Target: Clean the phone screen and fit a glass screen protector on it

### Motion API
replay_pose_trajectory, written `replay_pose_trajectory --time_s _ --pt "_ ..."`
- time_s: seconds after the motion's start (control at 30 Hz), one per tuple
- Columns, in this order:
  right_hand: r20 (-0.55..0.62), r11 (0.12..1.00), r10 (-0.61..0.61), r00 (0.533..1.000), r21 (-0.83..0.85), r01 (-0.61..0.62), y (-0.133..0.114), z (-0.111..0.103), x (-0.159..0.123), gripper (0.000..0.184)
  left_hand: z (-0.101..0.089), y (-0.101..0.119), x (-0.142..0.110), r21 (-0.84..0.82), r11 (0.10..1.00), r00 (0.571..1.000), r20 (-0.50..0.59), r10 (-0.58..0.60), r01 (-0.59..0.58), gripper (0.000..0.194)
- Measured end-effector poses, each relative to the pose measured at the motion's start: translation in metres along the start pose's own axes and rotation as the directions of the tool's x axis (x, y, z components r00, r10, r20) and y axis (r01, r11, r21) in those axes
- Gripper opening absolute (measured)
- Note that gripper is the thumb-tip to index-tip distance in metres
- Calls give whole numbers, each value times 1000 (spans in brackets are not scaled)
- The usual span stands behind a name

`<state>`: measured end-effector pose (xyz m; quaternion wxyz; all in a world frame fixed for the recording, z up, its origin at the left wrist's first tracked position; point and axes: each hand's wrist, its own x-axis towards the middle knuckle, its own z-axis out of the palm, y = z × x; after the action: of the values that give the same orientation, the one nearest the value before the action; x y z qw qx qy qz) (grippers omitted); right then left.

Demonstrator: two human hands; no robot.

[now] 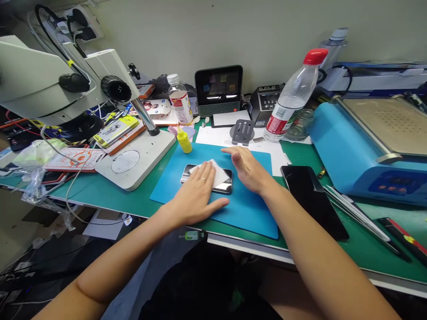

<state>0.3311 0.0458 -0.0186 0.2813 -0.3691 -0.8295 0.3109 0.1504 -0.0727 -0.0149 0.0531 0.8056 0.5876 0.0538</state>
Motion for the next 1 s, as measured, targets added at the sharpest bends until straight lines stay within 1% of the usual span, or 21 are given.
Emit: replay_pose_trajectory --time_s 0.07,0.1,0.17,0.2,0.27,0.33,0.4,0.5,0.6,0.73,0.8,0.9,1.0 --pt "11 1000 3 1000 2 -3 -2 0 0 105 0 -21 -15 25 998 998 -3 -64 64 93" --pt "20 1000 4 1000 1 -4 -3 -1 0 104 0 -29 -23 36 996 997 -1 -76 76 89" --pt "32 1000 4 999 -1 -4 -5 -1 -1 104 1 -40 -35 50 996 997 4 -76 75 86" --pt "33 1000 6 999 -3 -6 -6 -2 -1 104 2 -42 -40 56 996 997 1 -75 75 85" --pt "28 1000 10 1000 -3 -10 -7 -3 -1 103 4 -39 -48 63 995 997 -17 -75 76 86" --pt "17 1000 8 1000 4 -8 -7 -4 -1 102 5 -30 -52 61 995 997 -35 -72 74 89" --pt "13 1000 -4 1000 9 4 -7 -3 0 101 5 -19 -52 49 997 998 -27 -62 63 91" --pt "9 1000 -17 1000 10 17 -5 -1 0 102 3 -2 -45 22 1000 1000 30 -8 7 91" --pt "-2 1000 -15 1000 7 15 -3 1 2 102 2 14 -31 -3 998 997 59 57 -57 93" --pt "-9 1000 -17 1000 1 17 2 2 3 103 3 34 -6 -5 998 995 67 69 -69 95" --pt "-14 1000 -22 1000 -3 22 5 2 3 103 3 40 6 18 998 996 63 67 -68 96" --pt "-21 1000 -25 999 -9 25 7 2 3 102 0 36 18 38 995 995 59 86 -88 91" --pt "-19 1000 -25 1000 -14 25 6 2 4 101 -3 15 15 29 996 996 43 83 -84 89"
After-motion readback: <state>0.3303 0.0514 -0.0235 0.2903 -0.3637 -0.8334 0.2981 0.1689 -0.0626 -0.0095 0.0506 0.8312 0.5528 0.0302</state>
